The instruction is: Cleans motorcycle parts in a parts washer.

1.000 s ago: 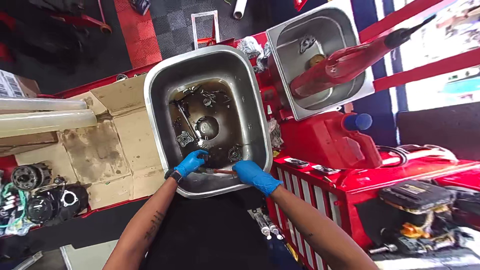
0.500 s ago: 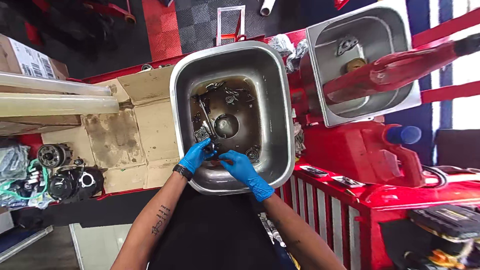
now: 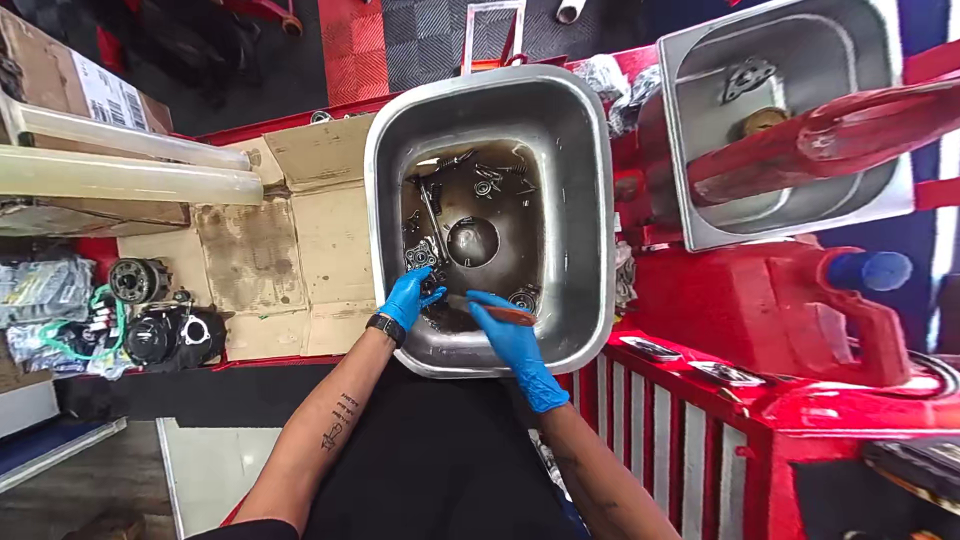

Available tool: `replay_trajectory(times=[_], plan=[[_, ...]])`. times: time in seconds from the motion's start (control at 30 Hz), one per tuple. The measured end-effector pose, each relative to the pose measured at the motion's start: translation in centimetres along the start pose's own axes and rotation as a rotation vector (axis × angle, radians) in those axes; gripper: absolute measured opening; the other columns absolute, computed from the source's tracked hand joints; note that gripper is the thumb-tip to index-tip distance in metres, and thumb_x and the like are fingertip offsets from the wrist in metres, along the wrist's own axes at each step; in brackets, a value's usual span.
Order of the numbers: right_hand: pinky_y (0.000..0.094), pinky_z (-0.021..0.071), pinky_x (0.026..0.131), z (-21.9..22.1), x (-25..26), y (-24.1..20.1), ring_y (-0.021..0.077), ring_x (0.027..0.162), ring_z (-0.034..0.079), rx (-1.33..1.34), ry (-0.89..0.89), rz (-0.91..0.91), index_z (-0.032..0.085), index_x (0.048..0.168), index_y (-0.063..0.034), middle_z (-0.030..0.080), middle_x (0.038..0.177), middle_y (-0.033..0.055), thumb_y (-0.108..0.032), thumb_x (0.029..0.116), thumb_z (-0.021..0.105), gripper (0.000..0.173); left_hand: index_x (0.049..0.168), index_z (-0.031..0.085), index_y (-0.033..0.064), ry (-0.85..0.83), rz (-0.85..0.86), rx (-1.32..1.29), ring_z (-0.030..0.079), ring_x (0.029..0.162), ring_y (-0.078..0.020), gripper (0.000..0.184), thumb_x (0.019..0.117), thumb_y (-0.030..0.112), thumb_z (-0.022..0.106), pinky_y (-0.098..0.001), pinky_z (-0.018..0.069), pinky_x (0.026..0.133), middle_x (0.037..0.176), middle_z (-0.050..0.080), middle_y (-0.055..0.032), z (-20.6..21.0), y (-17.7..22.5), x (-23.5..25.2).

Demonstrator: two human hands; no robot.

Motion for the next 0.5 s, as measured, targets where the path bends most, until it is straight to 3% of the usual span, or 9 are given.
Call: replay_trajectory(times=[0.13,0.23,0.27,0.33,0.43,0.5], plan=[[0.0290,0.0589,0.097,2.0,0.0,-0.6,0.0113,0.105,0.073,0.143,0.123,-0.077,0.075,0.116,0.0002,0.077,0.113,0.0097,-0.011,0.0982,0.065,0.023,0.132,0.056,-0.0007,0.090,-0.005,0.039,0.063,0.104,-0.0249,0.032,0.1065,0.018,0.051,-0.0387,0.0559,0.086,0.121,0.062,-0.0182,1.3,-1.9,0.3],[0.0296,0.0588,0.097,2.0,0.2,0.4,0.0127,0.105,0.073,0.122,0.219,-0.092,0.074,0.115,0.0024,0.076,0.111,0.0121,-0.010,0.0981,0.065,0.023,0.137,0.052,-0.0028,0.095,-0.016,0.010,0.062,0.114,-0.0279,0.035,0.1084,0.017,0.048,-0.0408,0.0561,0.094,0.131,0.058,-0.0209,1.8,-2.4,0.1],[0.0296,0.0590,0.097,2.1,-0.1,0.3,0.0127,0.105,0.073,0.138,0.212,-0.080,0.074,0.115,0.0022,0.076,0.112,0.0118,-0.009,0.0982,0.065,0.023,0.135,0.053,-0.0037,0.109,-0.022,0.013,0.063,0.110,-0.0271,0.034,0.1089,0.018,0.047,-0.0397,0.0572,0.091,0.127,0.059,-0.0206,1.8,-3.0,-0.1],[0.0286,0.0595,0.095,2.7,-0.6,0.1,0.0117,0.104,0.073,0.146,0.124,-0.108,0.076,0.114,0.0008,0.077,0.111,0.0106,-0.009,0.0981,0.064,0.022,0.120,0.060,-0.0032,0.170,0.001,0.067,0.062,0.088,-0.0213,0.030,0.1084,0.022,0.049,-0.0358,0.0544,0.076,0.103,0.063,-0.0157,2.2,-3.6,-0.1],[0.0275,0.0591,0.095,1.6,-0.4,0.8,0.0106,0.102,0.073,0.093,0.134,-0.102,0.075,0.114,0.0004,0.077,0.110,0.0104,-0.011,0.0984,0.064,0.022,0.131,0.055,-0.0036,0.139,-0.050,0.008,0.064,0.105,-0.0259,0.034,0.1090,0.020,0.047,-0.0392,0.0564,0.089,0.121,0.061,-0.0198,2.2,-3.2,-0.4],[0.0283,0.0588,0.096,1.9,-0.6,0.5,0.0109,0.104,0.073,0.111,0.097,-0.109,0.075,0.115,0.0003,0.077,0.111,0.0103,-0.011,0.0985,0.064,0.023,0.128,0.055,-0.0037,0.146,-0.044,0.002,0.064,0.096,-0.0235,0.033,0.1094,0.022,0.047,-0.0367,0.0566,0.082,0.113,0.062,-0.0181,2.3,-3.6,-0.4]])
Point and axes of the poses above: each hand's wrist, its own x-axis towards the middle knuckle, its own z-axis out of the palm, y = z × x, the point moved 4 cm from there along x, towards the middle knuckle
